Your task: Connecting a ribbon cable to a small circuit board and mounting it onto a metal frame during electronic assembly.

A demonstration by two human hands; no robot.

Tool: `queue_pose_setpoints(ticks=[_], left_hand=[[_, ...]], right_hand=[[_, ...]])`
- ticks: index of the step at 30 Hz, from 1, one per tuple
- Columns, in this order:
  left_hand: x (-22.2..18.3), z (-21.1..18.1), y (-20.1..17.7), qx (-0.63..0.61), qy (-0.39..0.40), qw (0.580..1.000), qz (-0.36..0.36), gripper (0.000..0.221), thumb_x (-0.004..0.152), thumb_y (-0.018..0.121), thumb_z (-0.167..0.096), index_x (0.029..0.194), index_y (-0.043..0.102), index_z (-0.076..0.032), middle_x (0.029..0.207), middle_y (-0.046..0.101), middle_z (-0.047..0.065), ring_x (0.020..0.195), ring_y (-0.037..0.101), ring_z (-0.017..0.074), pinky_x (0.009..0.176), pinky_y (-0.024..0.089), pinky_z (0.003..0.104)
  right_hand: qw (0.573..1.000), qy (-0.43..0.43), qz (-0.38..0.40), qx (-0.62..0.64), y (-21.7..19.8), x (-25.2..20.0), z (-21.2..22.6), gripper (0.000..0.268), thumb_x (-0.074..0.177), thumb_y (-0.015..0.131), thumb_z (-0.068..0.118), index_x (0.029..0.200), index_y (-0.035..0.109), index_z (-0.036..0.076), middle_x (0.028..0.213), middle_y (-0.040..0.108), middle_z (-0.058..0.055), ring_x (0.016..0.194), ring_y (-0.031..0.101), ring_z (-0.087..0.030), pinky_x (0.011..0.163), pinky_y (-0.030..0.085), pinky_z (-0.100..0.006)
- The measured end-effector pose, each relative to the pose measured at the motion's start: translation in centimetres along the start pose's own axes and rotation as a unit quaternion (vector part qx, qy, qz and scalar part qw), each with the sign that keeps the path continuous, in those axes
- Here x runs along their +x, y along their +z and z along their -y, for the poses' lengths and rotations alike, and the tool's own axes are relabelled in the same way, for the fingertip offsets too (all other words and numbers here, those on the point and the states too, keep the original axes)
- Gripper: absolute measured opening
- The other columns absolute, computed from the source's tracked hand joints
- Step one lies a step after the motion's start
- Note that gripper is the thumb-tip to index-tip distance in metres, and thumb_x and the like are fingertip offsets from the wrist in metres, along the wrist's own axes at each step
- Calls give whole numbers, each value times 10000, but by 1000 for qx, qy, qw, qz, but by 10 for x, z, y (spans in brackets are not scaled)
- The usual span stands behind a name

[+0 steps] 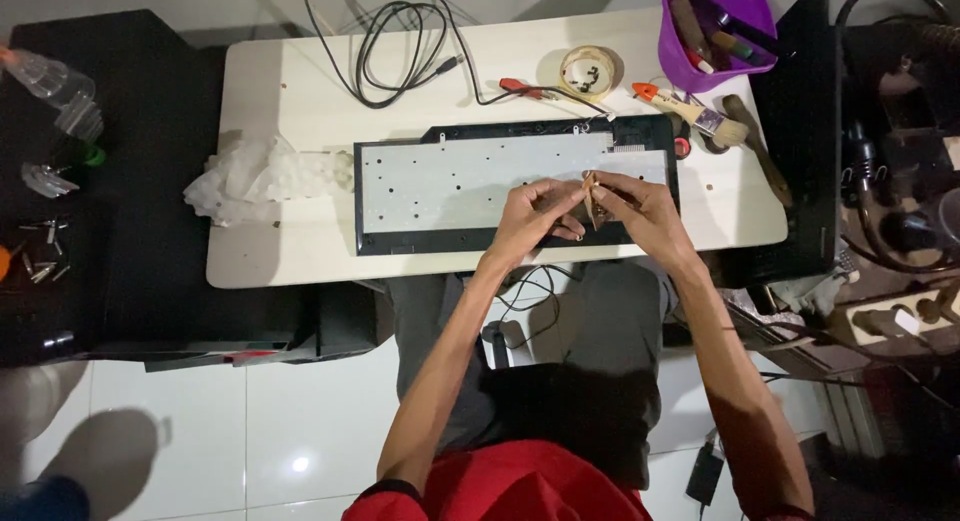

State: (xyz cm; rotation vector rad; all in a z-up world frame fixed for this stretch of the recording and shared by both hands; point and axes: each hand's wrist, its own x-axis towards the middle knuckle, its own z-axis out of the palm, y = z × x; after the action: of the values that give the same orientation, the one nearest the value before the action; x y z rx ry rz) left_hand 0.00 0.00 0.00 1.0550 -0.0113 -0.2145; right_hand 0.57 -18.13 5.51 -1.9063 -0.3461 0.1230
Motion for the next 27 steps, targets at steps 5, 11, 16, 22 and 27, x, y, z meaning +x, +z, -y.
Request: queue_pose_setpoints(ticks=[5,11,16,22,27], left_hand=[[-1,3,0,8,3,1000,-13,255,940,802,-202,1069,750,12,945,735,221,697,773,318,602,687,360],[15,24,-18,25,29,994,-100,240,949,754,-161,1070,732,45,898,698,251,678,749,389,574,686,401],[15,10,-15,167,68,968,-176,283,966,754,-355,1138,802,-135,1021,723,162,989,719,300,675,578,435],[26,17,-7,220,68,948,-219,237,921,769,-328,1095,814,-173,1016,758,119,988,685,198,833,552,390],[43,25,-7,182,71,954,-227,194,875,753,-235,1047,810,-166,916,705,98,948,580,137,807,500,362]], right_hand=[[999,-19,-17,-25,-2,2,-14,296,1080,645,177,1318,700,10,1094,729,-255,1065,692,-415,892,550,-542],[990,-49,-53,-122,-13,4,-21,264,1072,677,188,1306,733,79,1072,747,-171,1021,708,-314,866,553,-443],[963,-110,-68,-236,-22,6,-33,267,1068,701,141,1300,742,14,1016,728,-205,901,690,-392,778,560,-480],[870,-170,-76,-456,-16,6,-32,280,1056,694,339,1242,786,151,1053,676,-22,993,680,-260,818,563,-428],[908,-129,-48,-397,-19,9,-24,292,1016,723,246,1280,773,131,1049,679,-69,987,696,-347,806,556,-496]])
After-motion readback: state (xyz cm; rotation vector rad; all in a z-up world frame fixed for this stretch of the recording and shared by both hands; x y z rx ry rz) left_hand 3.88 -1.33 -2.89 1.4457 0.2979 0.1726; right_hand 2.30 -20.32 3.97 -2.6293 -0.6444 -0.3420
